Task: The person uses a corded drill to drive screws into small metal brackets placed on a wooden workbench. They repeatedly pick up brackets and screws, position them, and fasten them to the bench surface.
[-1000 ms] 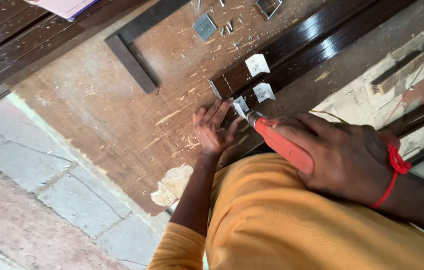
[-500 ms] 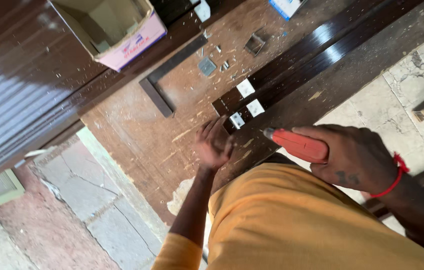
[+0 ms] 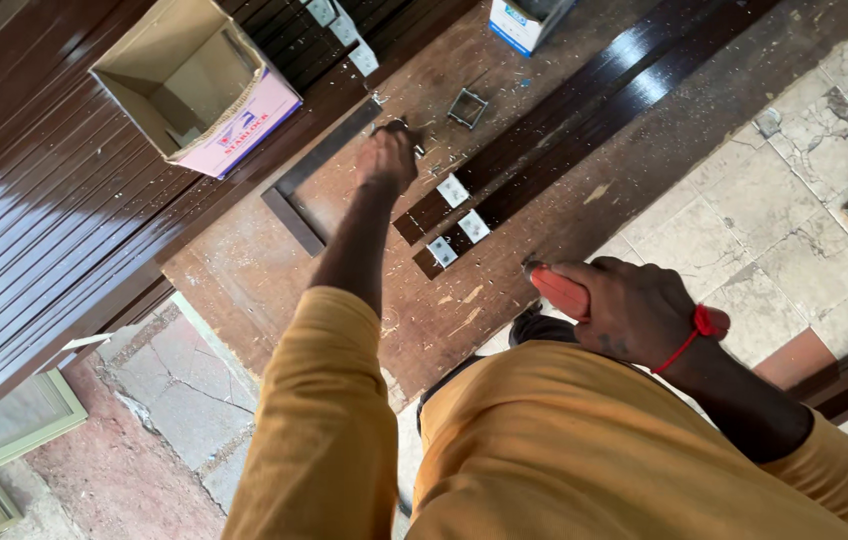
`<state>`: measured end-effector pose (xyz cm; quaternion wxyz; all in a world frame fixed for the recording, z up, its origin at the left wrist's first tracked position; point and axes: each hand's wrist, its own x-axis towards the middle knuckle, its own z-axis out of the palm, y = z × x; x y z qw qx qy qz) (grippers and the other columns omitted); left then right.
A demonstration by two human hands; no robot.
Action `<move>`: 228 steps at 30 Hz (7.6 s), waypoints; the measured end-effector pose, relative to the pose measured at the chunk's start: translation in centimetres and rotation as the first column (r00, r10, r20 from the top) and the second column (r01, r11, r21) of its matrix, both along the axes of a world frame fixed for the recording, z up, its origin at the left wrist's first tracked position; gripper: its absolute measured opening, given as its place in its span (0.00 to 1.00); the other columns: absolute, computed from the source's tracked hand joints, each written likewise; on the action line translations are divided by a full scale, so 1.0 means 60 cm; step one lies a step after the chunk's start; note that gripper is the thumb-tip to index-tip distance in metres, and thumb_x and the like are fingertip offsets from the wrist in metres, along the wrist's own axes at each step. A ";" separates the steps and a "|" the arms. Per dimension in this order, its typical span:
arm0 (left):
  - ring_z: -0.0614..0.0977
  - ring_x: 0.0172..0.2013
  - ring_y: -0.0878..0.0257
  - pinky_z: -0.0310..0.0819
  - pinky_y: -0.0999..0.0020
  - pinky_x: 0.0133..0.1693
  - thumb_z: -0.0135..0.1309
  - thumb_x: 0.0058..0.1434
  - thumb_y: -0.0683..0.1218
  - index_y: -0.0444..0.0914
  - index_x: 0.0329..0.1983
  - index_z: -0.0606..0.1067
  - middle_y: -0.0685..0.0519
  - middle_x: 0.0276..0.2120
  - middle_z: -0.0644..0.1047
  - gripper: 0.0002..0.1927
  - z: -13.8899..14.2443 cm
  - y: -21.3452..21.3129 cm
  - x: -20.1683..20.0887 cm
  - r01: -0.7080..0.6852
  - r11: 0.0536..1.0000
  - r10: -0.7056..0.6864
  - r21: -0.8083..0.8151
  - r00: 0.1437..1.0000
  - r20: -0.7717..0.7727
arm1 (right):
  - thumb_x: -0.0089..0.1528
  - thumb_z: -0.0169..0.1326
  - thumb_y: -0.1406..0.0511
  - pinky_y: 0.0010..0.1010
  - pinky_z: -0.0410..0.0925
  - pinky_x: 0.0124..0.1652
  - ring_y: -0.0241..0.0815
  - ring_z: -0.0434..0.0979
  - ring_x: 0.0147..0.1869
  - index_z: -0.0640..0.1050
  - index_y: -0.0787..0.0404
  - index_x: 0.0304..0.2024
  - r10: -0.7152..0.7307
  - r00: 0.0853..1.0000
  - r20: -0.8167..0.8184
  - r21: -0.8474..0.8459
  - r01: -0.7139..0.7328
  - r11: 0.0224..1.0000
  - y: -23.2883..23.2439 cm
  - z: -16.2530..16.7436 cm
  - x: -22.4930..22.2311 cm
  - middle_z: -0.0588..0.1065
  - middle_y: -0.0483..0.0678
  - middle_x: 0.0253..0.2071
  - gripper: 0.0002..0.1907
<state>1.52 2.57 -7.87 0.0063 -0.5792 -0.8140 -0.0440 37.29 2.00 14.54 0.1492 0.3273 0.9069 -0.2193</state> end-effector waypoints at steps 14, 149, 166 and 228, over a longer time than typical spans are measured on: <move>0.82 0.30 0.50 0.81 0.55 0.35 0.54 0.50 0.69 0.27 0.47 0.76 0.38 0.32 0.80 0.41 0.003 0.000 0.001 -0.052 0.950 0.143 0.307 0.949 -0.281 | 0.45 0.63 0.63 0.49 0.74 0.43 0.60 0.81 0.44 0.73 0.49 0.62 -0.020 0.998 -0.052 -0.092 0.015 0.996 0.002 -0.011 0.004 0.77 0.58 0.43 0.39; 0.78 0.55 0.50 0.76 0.55 0.54 0.71 0.44 0.42 0.41 0.58 0.77 0.49 0.54 0.79 0.34 -0.030 -0.300 0.237 -0.476 0.808 0.044 0.347 0.637 0.770 | 0.55 0.50 0.55 0.37 0.74 0.22 0.43 0.78 0.20 0.77 0.40 0.63 0.839 0.470 0.275 0.094 -0.881 0.463 0.038 0.096 -0.284 0.74 0.64 0.59 0.31; 0.79 0.54 0.50 0.77 0.55 0.53 0.68 0.41 0.39 0.40 0.56 0.78 0.49 0.53 0.80 0.34 -0.023 -0.297 0.232 -0.499 0.787 0.055 0.363 0.642 0.764 | 0.56 0.52 0.60 0.38 0.75 0.27 0.45 0.79 0.25 0.71 0.42 0.68 0.732 0.632 0.255 0.008 -0.758 0.652 0.038 0.066 -0.253 0.73 0.65 0.63 0.34; 0.87 0.40 0.61 0.81 0.66 0.45 0.64 0.55 0.51 0.49 0.43 0.84 0.54 0.40 0.86 0.12 0.040 -0.052 0.026 -0.448 0.893 0.337 0.037 0.720 0.607 | 0.46 0.69 0.53 0.50 0.74 0.43 0.57 0.83 0.44 0.71 0.47 0.64 0.103 0.992 0.077 -0.085 -0.097 0.992 0.003 0.015 -0.051 0.75 0.57 0.44 0.44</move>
